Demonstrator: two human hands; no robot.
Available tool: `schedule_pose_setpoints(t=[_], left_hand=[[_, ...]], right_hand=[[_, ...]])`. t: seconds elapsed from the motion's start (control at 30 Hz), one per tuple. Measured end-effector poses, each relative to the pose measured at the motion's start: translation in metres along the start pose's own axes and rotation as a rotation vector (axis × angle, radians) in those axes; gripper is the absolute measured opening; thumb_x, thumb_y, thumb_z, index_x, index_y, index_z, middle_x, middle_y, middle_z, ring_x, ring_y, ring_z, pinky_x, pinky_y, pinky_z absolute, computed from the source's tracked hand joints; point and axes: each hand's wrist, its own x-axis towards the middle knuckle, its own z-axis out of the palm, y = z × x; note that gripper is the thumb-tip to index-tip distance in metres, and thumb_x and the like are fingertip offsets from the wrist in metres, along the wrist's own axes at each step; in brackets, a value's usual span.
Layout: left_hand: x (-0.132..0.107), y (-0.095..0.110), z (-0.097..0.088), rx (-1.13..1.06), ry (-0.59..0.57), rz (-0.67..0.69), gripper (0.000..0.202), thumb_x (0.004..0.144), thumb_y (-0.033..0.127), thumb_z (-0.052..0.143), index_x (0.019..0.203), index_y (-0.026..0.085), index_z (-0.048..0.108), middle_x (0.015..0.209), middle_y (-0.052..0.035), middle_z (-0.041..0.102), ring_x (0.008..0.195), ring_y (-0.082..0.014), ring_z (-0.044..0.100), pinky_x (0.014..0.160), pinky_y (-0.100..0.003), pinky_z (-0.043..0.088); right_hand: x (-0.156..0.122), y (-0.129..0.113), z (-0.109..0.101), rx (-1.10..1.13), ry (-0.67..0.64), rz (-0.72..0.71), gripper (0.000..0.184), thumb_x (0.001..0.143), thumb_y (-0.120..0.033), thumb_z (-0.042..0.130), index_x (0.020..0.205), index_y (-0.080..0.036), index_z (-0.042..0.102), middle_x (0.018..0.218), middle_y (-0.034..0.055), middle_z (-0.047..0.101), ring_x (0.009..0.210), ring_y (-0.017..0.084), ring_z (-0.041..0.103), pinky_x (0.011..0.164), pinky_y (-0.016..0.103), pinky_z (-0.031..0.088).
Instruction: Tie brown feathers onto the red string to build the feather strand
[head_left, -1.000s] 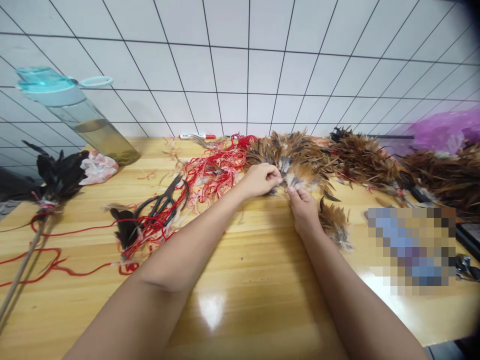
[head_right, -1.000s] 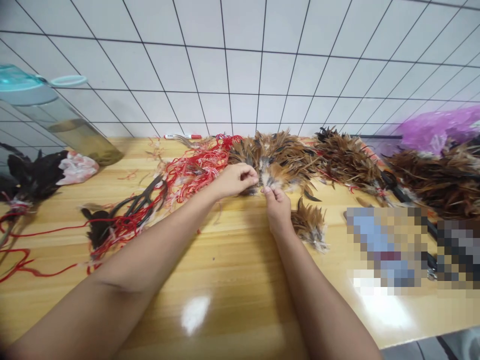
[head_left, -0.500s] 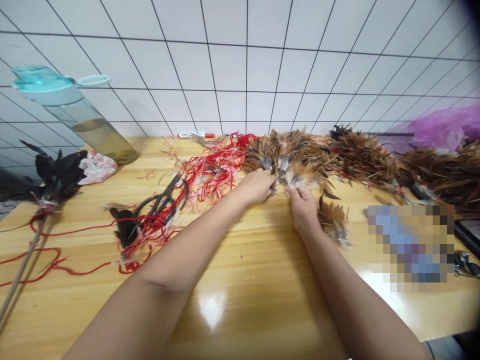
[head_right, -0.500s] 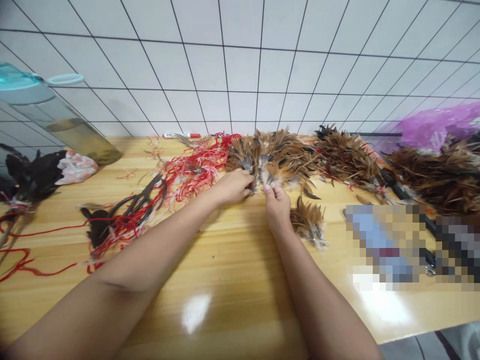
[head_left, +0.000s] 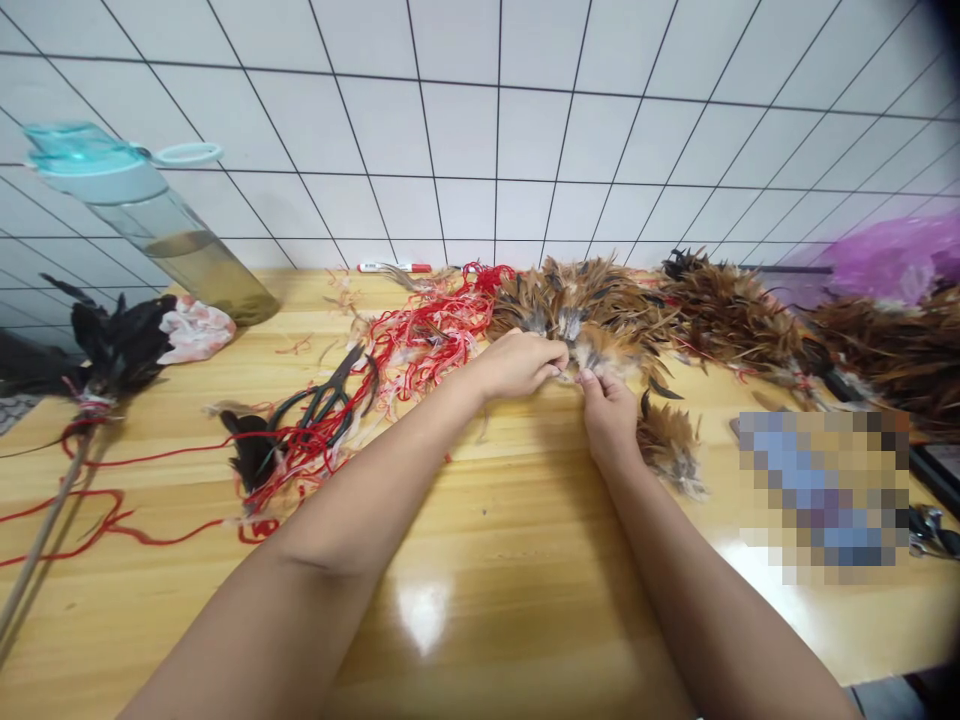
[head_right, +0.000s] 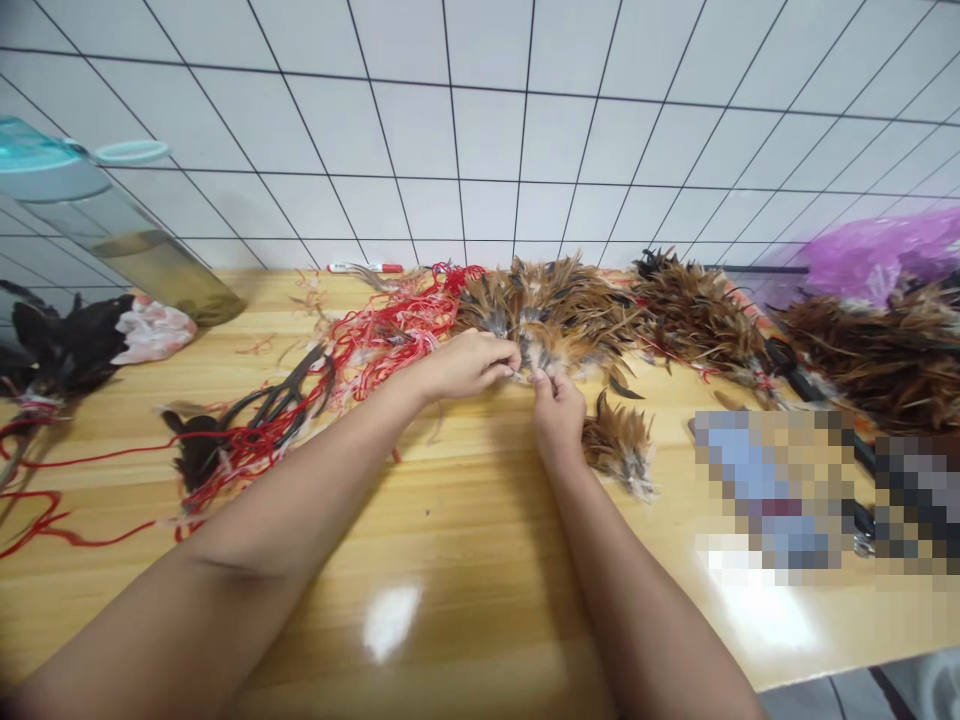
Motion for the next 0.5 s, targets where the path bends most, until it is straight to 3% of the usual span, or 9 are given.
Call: schedule_pose_setpoints(t=[0.13, 0.27, 0.5], left_hand=[[0.0005, -0.0001, -0.0012, 0.004, 0.036, 0.050, 0.017, 0.089, 0.022, 0.048, 0.091, 0.020, 0.064, 0.093, -0.0039, 0.069, 0.087, -0.0170, 0.060, 0.081, -0.029, 0.040], [0.0011, -0.0014, 0.0008, 0.071, 0.046, 0.052, 0.018, 0.089, 0.024, 0.049, 0.090, 0.021, 0.066, 0.093, -0.0051, 0.068, 0.092, -0.0194, 0.058, 0.082, -0.031, 0.040], [0.0018, -0.0004, 0.0027, 0.037, 0.058, 0.103, 0.017, 0.088, 0.022, 0.050, 0.086, 0.019, 0.067, 0.093, -0.0047, 0.068, 0.094, -0.0188, 0.058, 0.089, -0.031, 0.039]], right_hand=[[-0.0017, -0.0011, -0.0002, -0.128, -0.033, -0.072, 0.033, 0.076, -0.047, 0.054, 0.068, -0.017, 0.064, 0.060, -0.0001, 0.059, 0.063, 0.016, 0.049, 0.065, 0.030, 0.039], [-0.0021, -0.0009, -0.0003, -0.136, -0.146, -0.109, 0.031, 0.077, -0.045, 0.054, 0.070, -0.018, 0.066, 0.062, -0.0005, 0.061, 0.065, 0.017, 0.051, 0.068, 0.030, 0.040], [0.0010, 0.0048, 0.0012, -0.046, -0.259, -0.043, 0.028, 0.072, -0.046, 0.064, 0.070, -0.019, 0.069, 0.064, -0.0009, 0.064, 0.065, 0.016, 0.054, 0.066, 0.028, 0.042]])
